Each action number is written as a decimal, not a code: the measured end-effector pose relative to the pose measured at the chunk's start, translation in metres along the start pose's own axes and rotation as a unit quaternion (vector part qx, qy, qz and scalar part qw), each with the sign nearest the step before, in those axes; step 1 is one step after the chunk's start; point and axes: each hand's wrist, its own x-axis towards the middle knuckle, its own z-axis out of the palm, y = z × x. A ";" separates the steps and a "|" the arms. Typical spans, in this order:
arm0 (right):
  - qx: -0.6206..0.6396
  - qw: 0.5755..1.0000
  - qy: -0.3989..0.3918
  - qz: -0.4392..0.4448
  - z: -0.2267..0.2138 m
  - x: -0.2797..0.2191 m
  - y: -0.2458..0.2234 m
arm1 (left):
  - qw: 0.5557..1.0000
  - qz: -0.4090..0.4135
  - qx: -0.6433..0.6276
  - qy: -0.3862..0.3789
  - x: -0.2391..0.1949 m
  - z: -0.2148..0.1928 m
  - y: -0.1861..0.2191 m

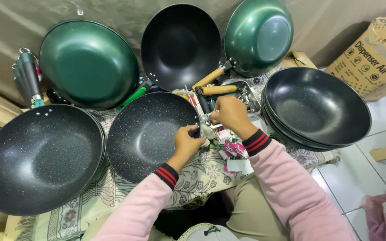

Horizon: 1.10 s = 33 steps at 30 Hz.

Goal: Assembling wooden handles onto metal woks using screws and a screwdriver.

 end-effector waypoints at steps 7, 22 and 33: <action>0.182 0.978 0.096 -0.026 0.013 -0.001 -0.001 | 0.987 -0.012 -0.160 0.011 -0.027 -0.063 0.074; 0.473 0.853 0.090 -0.203 0.024 -0.022 -0.079 | 0.953 -0.039 -0.300 0.002 -0.055 -0.112 0.092; 0.443 0.843 0.125 -0.280 0.025 -0.023 -0.083 | 0.943 -0.028 -0.330 -0.014 -0.059 -0.119 0.089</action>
